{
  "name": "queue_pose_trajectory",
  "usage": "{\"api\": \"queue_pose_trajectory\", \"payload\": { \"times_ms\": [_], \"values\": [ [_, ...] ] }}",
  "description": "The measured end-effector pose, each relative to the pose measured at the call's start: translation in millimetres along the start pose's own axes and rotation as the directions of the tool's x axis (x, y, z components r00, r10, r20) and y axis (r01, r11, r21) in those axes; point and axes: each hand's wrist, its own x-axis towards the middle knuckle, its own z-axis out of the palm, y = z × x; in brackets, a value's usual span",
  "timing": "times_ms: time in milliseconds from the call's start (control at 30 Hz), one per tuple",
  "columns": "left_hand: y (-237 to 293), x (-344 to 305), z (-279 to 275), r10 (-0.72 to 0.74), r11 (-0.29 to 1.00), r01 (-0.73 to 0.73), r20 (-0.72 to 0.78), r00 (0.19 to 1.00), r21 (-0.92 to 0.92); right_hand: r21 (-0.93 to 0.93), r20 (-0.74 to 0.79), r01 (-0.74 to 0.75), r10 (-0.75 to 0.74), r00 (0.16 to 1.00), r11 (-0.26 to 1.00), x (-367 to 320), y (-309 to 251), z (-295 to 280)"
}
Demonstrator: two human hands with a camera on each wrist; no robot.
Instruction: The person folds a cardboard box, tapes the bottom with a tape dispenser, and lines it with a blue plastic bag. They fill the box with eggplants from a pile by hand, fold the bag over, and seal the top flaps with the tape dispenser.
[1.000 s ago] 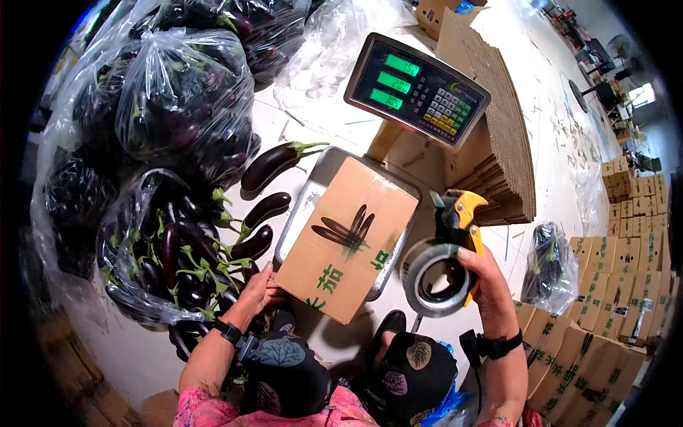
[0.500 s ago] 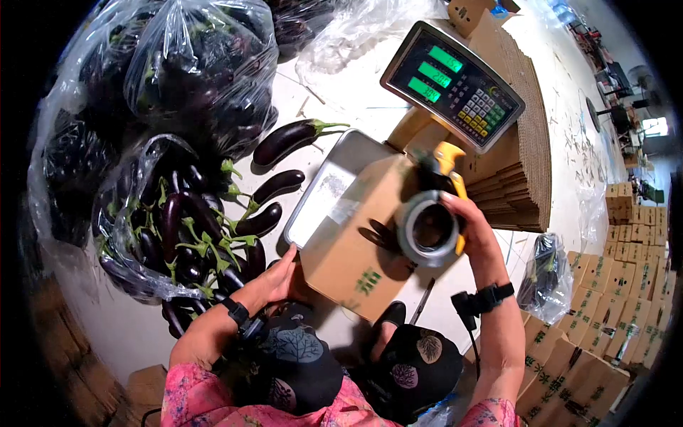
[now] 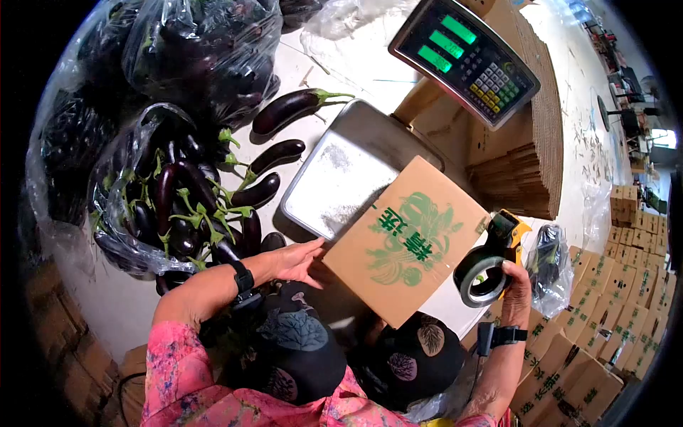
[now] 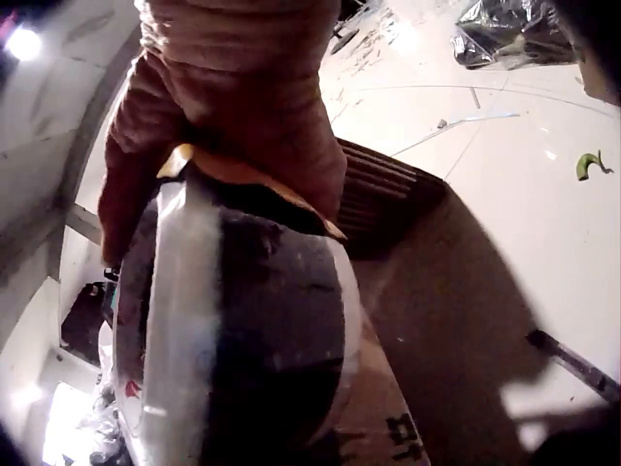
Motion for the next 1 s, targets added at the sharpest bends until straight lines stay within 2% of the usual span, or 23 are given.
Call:
{"api": "queue_pose_trajectory", "payload": {
  "times_ms": [33,100,167,200,233,300,367,433,467,600,733,767,833,900,967,1000],
  "values": [
    [-2,6,-1,-0.031,1.000,0.031,0.039,0.999,0.000,-0.026,-0.051,-0.001,0.000,0.999,1.000,-4,2,-2],
    [2,16,4,-0.073,0.997,0.070,0.126,0.989,0.029,0.047,-0.144,-0.059,0.065,0.987,0.997,-6,15,-12],
    [10,25,17,-0.079,0.994,0.063,0.194,0.978,0.084,0.022,-0.194,-0.003,0.007,0.981,1.000,-15,22,-8],
    [14,29,19,-0.082,0.993,0.059,0.223,0.971,0.105,0.016,-0.157,-0.018,0.020,0.987,1.000,-17,20,-10],
    [13,30,22,-0.075,0.994,0.059,0.192,0.979,0.092,0.009,-0.116,-0.034,0.035,0.993,0.999,-17,17,-9],
    [9,31,28,-0.054,0.997,0.047,0.137,0.989,0.057,0.072,-0.081,0.065,-0.059,0.995,0.995,-20,13,7],
    [7,33,23,-0.026,1.000,0.028,0.124,0.992,-0.012,0.149,-0.060,0.042,-0.033,0.998,0.988,-15,22,0],
    [0,41,7,0.037,0.999,-0.035,0.110,0.993,-0.020,0.002,-0.123,-0.034,0.034,0.992,0.999,-8,31,-17],
    [1,38,9,0.020,0.998,-0.014,0.095,0.995,-0.055,0.009,-0.078,0.053,-0.052,0.996,0.999,0,27,5],
    [9,28,18,0.021,0.993,-0.010,0.092,0.996,-0.115,-0.087,0.090,-0.074,0.082,0.993,0.993,23,6,30],
    [13,-10,31,0.172,0.977,-0.155,0.112,0.979,-0.146,-0.196,0.190,-0.030,0.068,0.979,0.980,19,2,62],
    [17,-25,31,0.208,0.968,-0.204,0.012,0.978,-0.148,-0.176,0.216,-0.020,0.058,0.975,0.984,18,3,68],
    [32,-53,30,0.385,0.917,-0.395,-0.137,0.913,-0.050,-0.098,0.218,-0.029,0.050,0.975,0.995,6,-3,92],
    [70,-77,18,0.548,0.834,-0.498,-0.243,0.801,0.239,-0.041,0.225,-0.026,0.034,0.974,0.999,3,3,90],
    [108,-107,60,0.704,0.702,-0.603,-0.243,0.667,0.379,-0.023,0.286,-0.022,0.028,0.958,0.999,3,13,76],
    [120,-109,66,0.733,0.661,-0.585,-0.237,0.637,0.470,0.032,0.309,-0.013,0.003,0.951,0.999,1,10,81]
  ]
}}
